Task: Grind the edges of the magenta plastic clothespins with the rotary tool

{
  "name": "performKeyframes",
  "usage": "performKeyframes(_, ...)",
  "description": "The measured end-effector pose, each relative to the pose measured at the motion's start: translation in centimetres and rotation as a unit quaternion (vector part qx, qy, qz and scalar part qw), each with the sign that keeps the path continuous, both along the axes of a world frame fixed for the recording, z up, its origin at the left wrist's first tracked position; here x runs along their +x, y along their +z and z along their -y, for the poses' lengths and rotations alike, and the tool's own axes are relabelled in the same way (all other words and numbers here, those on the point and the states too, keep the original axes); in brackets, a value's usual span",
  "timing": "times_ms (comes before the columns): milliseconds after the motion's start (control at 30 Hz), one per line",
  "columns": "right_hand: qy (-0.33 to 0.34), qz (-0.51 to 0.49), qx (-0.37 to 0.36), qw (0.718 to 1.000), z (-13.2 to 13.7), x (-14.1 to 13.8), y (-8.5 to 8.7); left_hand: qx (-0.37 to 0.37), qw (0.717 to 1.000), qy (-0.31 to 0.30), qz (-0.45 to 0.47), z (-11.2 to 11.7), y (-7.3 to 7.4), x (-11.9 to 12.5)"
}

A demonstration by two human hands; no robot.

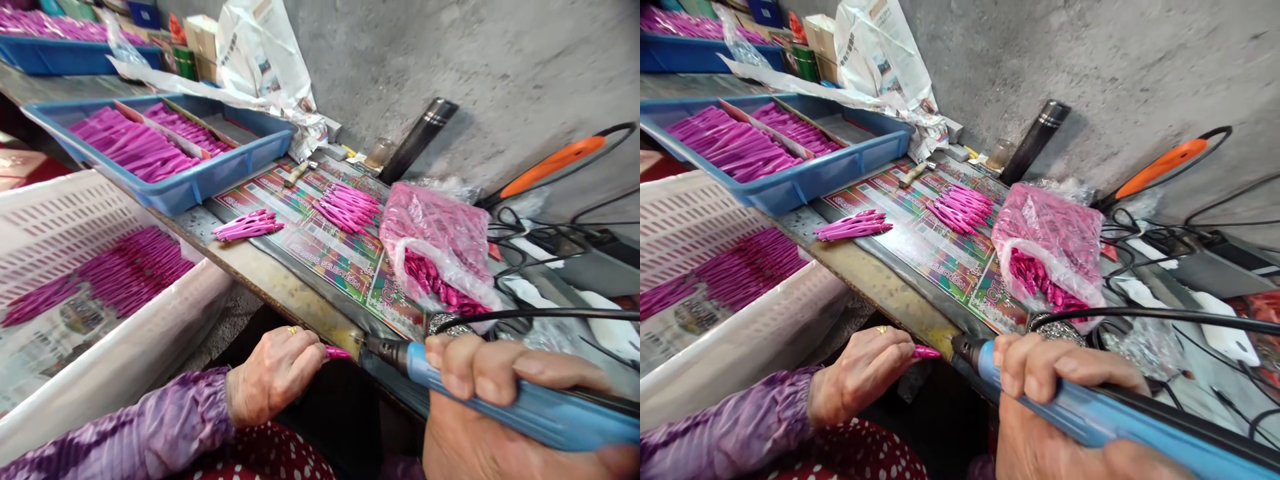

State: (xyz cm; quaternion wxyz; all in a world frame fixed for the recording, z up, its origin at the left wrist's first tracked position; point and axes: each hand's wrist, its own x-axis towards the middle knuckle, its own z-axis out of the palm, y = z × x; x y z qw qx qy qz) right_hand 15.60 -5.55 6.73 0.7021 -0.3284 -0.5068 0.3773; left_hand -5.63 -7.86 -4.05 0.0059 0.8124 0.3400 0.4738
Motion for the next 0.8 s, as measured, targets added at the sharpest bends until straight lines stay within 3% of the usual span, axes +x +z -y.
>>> performKeyframes(100,0.000,0.022,0.035,0.999,-0.5,-0.6,0.1,-0.001,1.000,0.008,0.009,0.0,0.0,-0.1)
performKeyframes(433,-0.089,0.022,0.022,0.996,-2.2,-1.6,0.0,0.011,1.000,0.017,-0.008,-0.5,1.3,-0.8)
performKeyframes(800,-0.110,-0.008,0.043,0.993,-4.9,-3.8,-0.9,0.011,1.000,0.025,0.017,-1.0,0.8,-1.1)
